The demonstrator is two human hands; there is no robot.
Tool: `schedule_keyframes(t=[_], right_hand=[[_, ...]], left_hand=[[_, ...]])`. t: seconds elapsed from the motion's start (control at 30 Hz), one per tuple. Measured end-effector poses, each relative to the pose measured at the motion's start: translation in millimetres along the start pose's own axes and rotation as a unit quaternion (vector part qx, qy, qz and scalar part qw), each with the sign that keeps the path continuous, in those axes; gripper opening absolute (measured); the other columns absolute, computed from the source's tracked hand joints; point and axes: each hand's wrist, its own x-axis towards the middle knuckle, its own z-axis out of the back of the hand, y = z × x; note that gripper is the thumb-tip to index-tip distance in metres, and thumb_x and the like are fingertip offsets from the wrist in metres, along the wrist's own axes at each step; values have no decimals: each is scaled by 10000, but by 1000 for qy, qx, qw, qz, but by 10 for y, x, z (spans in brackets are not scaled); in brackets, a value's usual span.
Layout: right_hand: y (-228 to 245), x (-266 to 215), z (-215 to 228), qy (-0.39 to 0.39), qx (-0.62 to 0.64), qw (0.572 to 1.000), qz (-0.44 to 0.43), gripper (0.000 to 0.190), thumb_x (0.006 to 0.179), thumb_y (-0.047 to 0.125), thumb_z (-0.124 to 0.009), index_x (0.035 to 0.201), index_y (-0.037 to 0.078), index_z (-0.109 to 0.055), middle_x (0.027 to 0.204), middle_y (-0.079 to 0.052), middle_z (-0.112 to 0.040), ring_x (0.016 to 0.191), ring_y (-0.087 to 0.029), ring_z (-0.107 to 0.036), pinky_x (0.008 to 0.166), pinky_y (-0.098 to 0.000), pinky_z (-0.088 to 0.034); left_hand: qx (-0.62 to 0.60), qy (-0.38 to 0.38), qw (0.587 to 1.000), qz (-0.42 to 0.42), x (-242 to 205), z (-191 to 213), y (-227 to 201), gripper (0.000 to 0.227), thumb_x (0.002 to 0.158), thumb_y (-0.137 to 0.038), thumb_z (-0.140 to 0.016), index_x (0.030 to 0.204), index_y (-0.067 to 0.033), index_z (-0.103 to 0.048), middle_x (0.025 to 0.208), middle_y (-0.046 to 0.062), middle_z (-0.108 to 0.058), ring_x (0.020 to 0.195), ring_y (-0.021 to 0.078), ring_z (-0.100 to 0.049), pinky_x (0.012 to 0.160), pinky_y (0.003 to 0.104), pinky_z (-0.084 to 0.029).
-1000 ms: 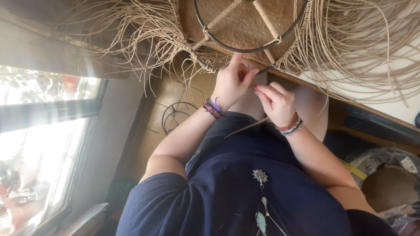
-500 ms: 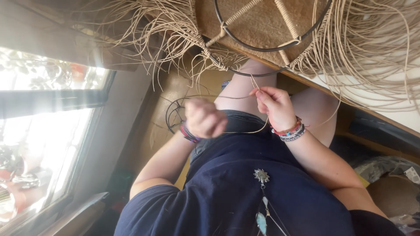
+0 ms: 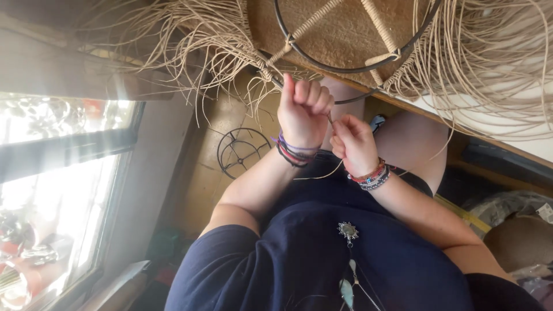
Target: Weaving straw strands around a circular frame to create a decorative item.
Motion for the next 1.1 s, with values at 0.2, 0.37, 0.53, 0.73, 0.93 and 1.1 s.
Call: schedule_keyframes(t=[0.2,0.37,0.53,0.73,0.93,1.1], right_hand=[[12,3,85,-7,1,996,-84,338,1003,190,-618,714,153,-447,533,55,-259,419,-38,-211,375,-216,-86],[-121,21,279,4,-12,997,-80,336,1018,169,-600,726,150,-436,548,63,-207,427,-37,-198,384,-220,-87],[-299,73,451,26,-22,998,-54,349,1016,140,-602,740,148,-389,563,49,-232,417,-34,-226,378,-221,-86],[-417,316,622,16,-40,998,-52,349,1012,164,-640,750,167,-408,723,23,-467,452,-12,-262,372,-191,-117],[-327,168,462,109,-310,944,41,234,1083,114,-497,919,61,-655,506,-23,-482,476,-95,-409,474,-227,-378],[25,-34,160,129,-623,752,173,107,995,234,-643,960,164,-715,784,-53,-678,706,-248,-648,680,-348,-546]], left_hand=[[-146,53,988,-23,528,186,-138,551,1000,-451,-443,551,-219,-224,543,-85,-120,484,83,-68,462,293,-10],[-159,48,986,-26,640,281,-120,546,1014,-472,-407,561,-230,-222,549,-89,-104,484,85,-53,466,294,-11],[-192,60,979,-37,645,223,-181,548,1029,-472,-391,551,-238,-258,536,-103,-147,475,72,-89,458,274,-41],[-189,58,979,-54,593,157,-149,552,1025,-495,-389,562,-239,-231,564,-100,-121,498,72,-70,491,271,-24],[78,96,988,-88,-194,244,-287,635,1092,-574,-191,589,-213,-333,565,-30,-258,536,168,-318,584,257,-337],[170,202,964,-28,-645,340,-166,611,1124,-366,-232,567,-140,-343,486,132,-511,428,247,-475,565,308,-403]])
